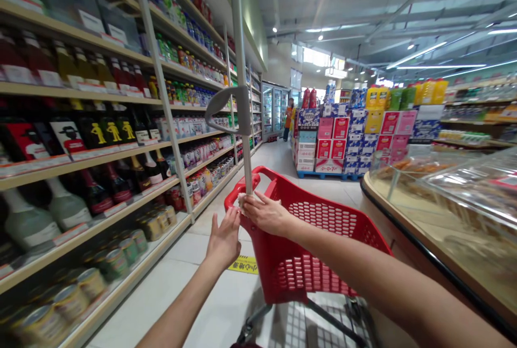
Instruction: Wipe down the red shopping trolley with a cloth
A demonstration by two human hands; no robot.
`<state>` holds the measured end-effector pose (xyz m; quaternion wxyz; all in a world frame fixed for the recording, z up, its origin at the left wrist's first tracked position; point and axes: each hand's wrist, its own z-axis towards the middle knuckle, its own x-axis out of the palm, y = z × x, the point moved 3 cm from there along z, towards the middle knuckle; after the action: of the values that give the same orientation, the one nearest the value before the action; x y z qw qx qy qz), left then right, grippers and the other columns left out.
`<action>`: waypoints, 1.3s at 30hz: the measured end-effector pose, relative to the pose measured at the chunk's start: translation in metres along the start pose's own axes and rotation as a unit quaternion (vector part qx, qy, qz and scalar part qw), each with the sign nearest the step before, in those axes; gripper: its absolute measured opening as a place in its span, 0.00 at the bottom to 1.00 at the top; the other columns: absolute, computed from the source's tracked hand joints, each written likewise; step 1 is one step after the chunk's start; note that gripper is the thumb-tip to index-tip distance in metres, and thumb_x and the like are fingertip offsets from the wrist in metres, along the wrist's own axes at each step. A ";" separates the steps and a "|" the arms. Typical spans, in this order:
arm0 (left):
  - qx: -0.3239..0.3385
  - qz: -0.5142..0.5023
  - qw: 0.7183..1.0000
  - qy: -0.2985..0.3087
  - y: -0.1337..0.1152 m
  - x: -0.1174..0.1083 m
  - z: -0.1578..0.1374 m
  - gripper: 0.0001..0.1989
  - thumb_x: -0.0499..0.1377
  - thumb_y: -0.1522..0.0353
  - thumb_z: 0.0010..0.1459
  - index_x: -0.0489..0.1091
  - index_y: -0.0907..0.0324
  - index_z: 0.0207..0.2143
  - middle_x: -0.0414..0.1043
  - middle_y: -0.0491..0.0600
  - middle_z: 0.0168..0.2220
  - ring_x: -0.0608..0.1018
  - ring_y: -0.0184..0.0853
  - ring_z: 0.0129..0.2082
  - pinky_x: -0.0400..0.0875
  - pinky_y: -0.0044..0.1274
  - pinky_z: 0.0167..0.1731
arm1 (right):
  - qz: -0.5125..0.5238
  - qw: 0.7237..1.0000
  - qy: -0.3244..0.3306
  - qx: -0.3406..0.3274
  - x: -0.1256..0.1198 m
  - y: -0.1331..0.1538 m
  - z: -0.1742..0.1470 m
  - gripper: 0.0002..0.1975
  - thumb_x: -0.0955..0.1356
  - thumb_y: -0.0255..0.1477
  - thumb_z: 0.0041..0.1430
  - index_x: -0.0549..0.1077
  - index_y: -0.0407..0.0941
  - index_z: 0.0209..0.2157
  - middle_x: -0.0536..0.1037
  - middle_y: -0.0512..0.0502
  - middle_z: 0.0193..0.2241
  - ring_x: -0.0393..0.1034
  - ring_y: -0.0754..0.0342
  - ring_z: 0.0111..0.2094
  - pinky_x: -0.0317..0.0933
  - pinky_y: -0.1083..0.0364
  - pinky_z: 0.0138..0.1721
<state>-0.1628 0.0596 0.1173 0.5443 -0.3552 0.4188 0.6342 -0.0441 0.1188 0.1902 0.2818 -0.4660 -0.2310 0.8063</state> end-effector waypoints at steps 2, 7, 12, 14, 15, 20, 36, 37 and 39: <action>0.001 0.002 1.000 -0.003 -0.001 -0.003 0.002 0.33 0.49 0.72 0.42 0.53 0.66 0.54 0.50 0.56 0.59 0.52 0.41 0.59 0.35 0.42 0.56 | -0.005 0.999 -0.016 0.041 -0.010 -0.016 0.010 0.18 0.56 0.20 0.58 0.62 0.37 0.50 0.65 0.40 0.51 0.49 0.50 0.56 0.44 0.45 0.57; -0.008 -0.002 0.999 -0.032 -0.005 -0.008 0.003 0.32 0.48 0.72 0.43 0.54 0.66 0.54 0.51 0.56 0.58 0.53 0.39 0.58 0.33 0.40 0.57 | -0.019 0.986 -0.078 0.145 -0.032 -0.046 0.025 0.20 0.56 0.19 0.57 0.60 0.38 0.52 0.63 0.39 0.53 0.46 0.46 0.58 0.38 0.39 0.57; -0.011 0.000 1.000 -0.013 -0.009 -0.008 -0.001 0.31 0.48 0.72 0.42 0.56 0.68 0.53 0.53 0.58 0.57 0.55 0.41 0.58 0.34 0.41 0.56 | -0.020 0.999 -0.033 0.009 -0.015 -0.022 0.008 0.19 0.55 0.21 0.59 0.61 0.37 0.51 0.65 0.41 0.51 0.51 0.51 0.56 0.45 0.44 0.57; -0.010 0.000 1.000 -0.026 -0.011 -0.009 -0.003 0.30 0.48 0.73 0.43 0.56 0.67 0.53 0.53 0.57 0.57 0.55 0.40 0.58 0.34 0.41 0.57 | -0.027 0.997 -0.048 0.046 -0.026 -0.036 0.016 0.20 0.55 0.20 0.59 0.59 0.38 0.53 0.62 0.41 0.53 0.48 0.50 0.57 0.42 0.42 0.57; -0.011 -0.001 0.999 -0.032 -0.011 -0.009 -0.004 0.30 0.48 0.74 0.43 0.56 0.67 0.53 0.53 0.57 0.57 0.55 0.40 0.58 0.33 0.41 0.57 | -0.030 0.994 -0.062 0.080 -0.035 -0.046 0.022 0.21 0.54 0.20 0.58 0.58 0.38 0.53 0.60 0.41 0.55 0.46 0.49 0.58 0.40 0.41 0.57; -0.019 -0.008 0.999 -0.038 -0.013 -0.009 -0.007 0.31 0.47 0.75 0.43 0.55 0.65 0.54 0.53 0.56 0.58 0.54 0.40 0.58 0.34 0.42 0.57 | -0.034 0.989 -0.078 0.121 -0.046 -0.055 0.026 0.22 0.55 0.19 0.58 0.56 0.39 0.55 0.57 0.41 0.56 0.43 0.48 0.59 0.37 0.41 0.58; -0.016 -0.002 0.999 -0.036 -0.014 -0.005 -0.011 0.31 0.48 0.74 0.43 0.55 0.66 0.54 0.52 0.57 0.58 0.54 0.42 0.58 0.35 0.42 0.56 | 0.010 1.000 0.002 -0.005 -0.007 0.000 -0.020 0.20 0.54 0.22 0.59 0.58 0.38 0.53 0.59 0.43 0.56 0.48 0.52 0.57 0.46 0.48 0.57; -0.017 -0.002 0.999 -0.035 -0.014 -0.005 -0.011 0.31 0.48 0.73 0.43 0.55 0.67 0.54 0.52 0.57 0.58 0.54 0.42 0.58 0.35 0.42 0.56 | 0.013 1.000 0.009 -0.019 -0.001 0.005 -0.026 0.19 0.54 0.22 0.60 0.59 0.38 0.53 0.59 0.44 0.55 0.48 0.53 0.57 0.46 0.49 0.57; -0.018 -0.002 0.999 -0.028 -0.014 -0.006 -0.010 0.32 0.48 0.73 0.43 0.55 0.67 0.54 0.51 0.57 0.58 0.53 0.42 0.58 0.36 0.42 0.56 | 0.017 1.000 0.005 -0.009 0.000 0.003 -0.026 0.20 0.54 0.22 0.59 0.58 0.40 0.54 0.58 0.44 0.56 0.47 0.52 0.57 0.45 0.48 0.57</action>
<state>-0.1479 0.0487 0.1165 0.5505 -0.3477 0.3917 0.6501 -0.0220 0.1196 0.1769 0.2648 -0.4759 -0.2285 0.8069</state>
